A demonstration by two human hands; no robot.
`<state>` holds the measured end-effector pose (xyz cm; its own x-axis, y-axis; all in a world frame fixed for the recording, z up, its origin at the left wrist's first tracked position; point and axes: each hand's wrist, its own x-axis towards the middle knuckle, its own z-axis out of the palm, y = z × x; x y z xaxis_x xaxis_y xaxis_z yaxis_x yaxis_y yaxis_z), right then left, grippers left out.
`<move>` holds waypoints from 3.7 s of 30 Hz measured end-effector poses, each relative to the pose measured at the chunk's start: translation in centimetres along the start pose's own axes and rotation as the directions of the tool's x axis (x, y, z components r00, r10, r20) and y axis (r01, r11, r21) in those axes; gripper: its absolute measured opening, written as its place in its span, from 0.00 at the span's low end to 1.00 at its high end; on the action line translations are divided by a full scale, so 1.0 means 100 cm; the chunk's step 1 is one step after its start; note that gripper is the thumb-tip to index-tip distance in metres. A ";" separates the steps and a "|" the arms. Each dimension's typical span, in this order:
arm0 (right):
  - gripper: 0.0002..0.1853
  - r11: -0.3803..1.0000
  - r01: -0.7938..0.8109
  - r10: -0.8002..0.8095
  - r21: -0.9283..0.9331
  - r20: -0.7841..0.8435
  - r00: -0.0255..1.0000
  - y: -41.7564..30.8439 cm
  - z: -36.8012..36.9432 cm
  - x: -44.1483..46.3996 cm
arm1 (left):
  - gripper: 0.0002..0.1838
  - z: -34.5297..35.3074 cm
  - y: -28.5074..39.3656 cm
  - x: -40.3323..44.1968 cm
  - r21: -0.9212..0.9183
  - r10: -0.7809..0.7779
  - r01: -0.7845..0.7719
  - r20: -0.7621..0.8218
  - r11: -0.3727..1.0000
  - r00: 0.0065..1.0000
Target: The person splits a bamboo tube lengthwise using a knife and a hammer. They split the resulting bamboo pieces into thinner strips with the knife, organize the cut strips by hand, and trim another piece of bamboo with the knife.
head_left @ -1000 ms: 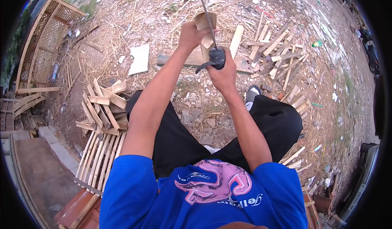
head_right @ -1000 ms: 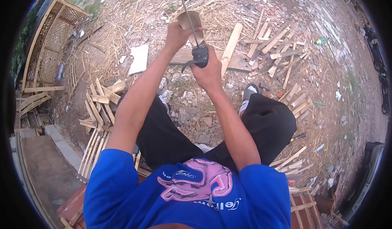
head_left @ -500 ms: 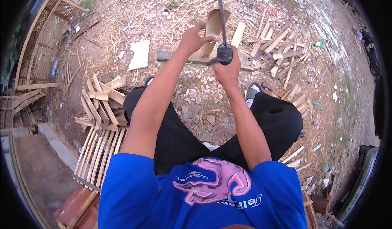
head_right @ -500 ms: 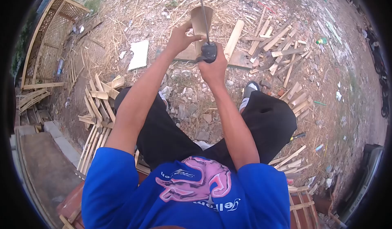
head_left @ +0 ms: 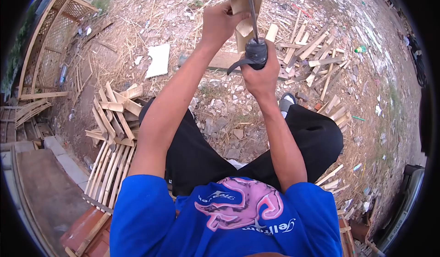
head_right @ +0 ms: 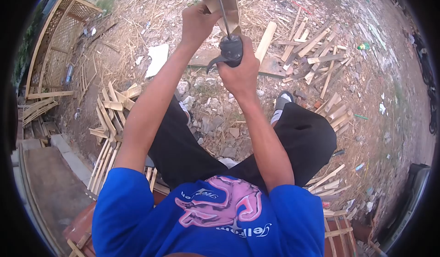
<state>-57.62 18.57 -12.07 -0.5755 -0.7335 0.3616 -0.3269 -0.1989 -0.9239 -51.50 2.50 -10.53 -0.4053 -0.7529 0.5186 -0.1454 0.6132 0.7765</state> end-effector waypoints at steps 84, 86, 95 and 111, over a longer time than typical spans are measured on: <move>0.15 0.958 -0.284 0.279 0.025 0.123 0.952 0.062 0.023 -0.025 | 0.27 0.011 -0.108 -0.045 0.147 -0.304 0.276 0.221 0.950 0.927; 0.14 0.958 -0.286 0.287 -0.025 0.143 0.947 0.059 0.021 -0.025 | 0.24 0.010 -0.107 -0.047 0.132 -0.238 0.220 0.143 0.967 0.961; 0.17 0.947 -0.312 0.313 0.079 0.003 0.950 0.056 0.038 -0.042 | 0.23 0.042 -0.077 -0.055 0.201 -0.311 0.314 -0.050 0.928 0.949; 0.18 0.956 -0.292 0.288 0.017 0.117 0.950 0.058 0.022 -0.028 | 0.25 0.027 -0.093 -0.049 0.228 -0.189 0.174 0.045 0.958 0.981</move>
<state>-56.24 18.00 -18.77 -0.5532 -0.8307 0.0626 -0.1317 0.0130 -0.9912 -50.58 1.12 -21.25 -0.4106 -0.8437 0.3457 -0.4157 0.5107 0.7526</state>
